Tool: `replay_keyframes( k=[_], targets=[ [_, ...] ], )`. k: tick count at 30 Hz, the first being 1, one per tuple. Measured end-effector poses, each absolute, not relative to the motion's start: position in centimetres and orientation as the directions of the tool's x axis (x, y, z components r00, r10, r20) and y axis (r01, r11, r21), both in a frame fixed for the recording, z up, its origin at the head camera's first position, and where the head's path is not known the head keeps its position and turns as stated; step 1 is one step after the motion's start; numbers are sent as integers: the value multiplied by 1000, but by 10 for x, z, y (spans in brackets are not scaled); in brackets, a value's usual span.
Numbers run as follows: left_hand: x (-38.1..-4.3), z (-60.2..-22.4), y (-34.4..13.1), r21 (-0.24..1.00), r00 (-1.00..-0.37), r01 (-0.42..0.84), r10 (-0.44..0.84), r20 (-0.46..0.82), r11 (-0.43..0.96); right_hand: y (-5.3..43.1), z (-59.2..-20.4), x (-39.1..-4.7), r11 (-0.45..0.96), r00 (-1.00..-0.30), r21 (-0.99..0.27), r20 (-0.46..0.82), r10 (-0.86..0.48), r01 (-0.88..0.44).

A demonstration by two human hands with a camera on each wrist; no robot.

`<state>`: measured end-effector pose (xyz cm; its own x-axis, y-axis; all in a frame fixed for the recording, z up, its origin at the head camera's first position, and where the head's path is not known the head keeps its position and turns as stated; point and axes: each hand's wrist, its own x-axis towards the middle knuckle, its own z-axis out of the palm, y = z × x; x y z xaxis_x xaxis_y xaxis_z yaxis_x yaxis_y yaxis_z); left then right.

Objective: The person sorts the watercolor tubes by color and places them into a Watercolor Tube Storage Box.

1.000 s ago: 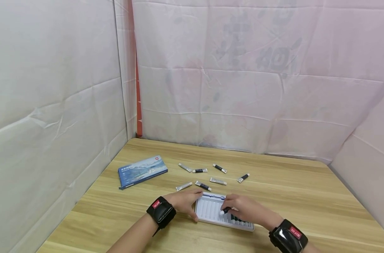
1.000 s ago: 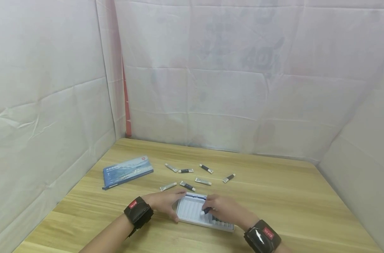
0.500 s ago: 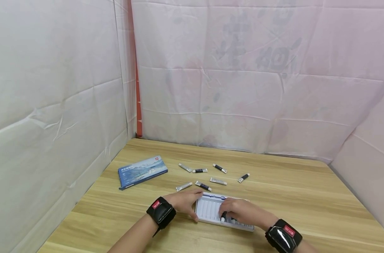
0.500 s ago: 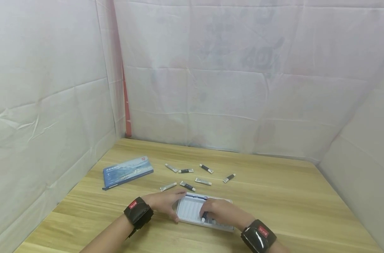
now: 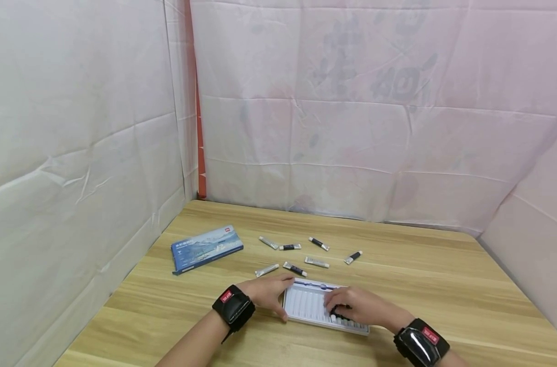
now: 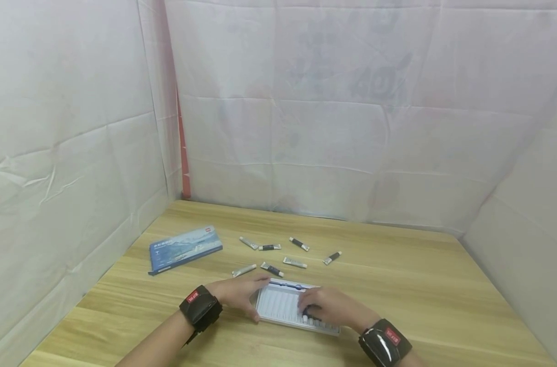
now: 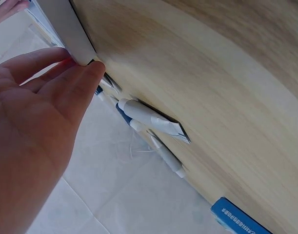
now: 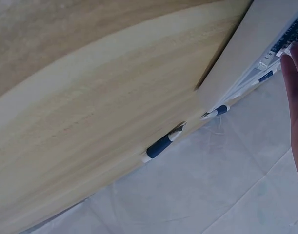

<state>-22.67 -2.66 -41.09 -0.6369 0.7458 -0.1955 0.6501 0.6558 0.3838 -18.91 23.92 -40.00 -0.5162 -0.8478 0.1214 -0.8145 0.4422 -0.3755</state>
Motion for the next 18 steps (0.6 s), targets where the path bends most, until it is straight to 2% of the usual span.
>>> replay_keyframes(
  k=[9, 18],
  targets=[
    [-227, -410, -26, 388, -630, 655, 752, -193, 649, 241, -408, -187, 508, -571, -345, 106, -814, -789],
    [-227, -409, -26, 397, -636, 646, 748, -193, 652, 241, -415, -185, 550, -591, -256, 127, -796, -795]
  ],
)
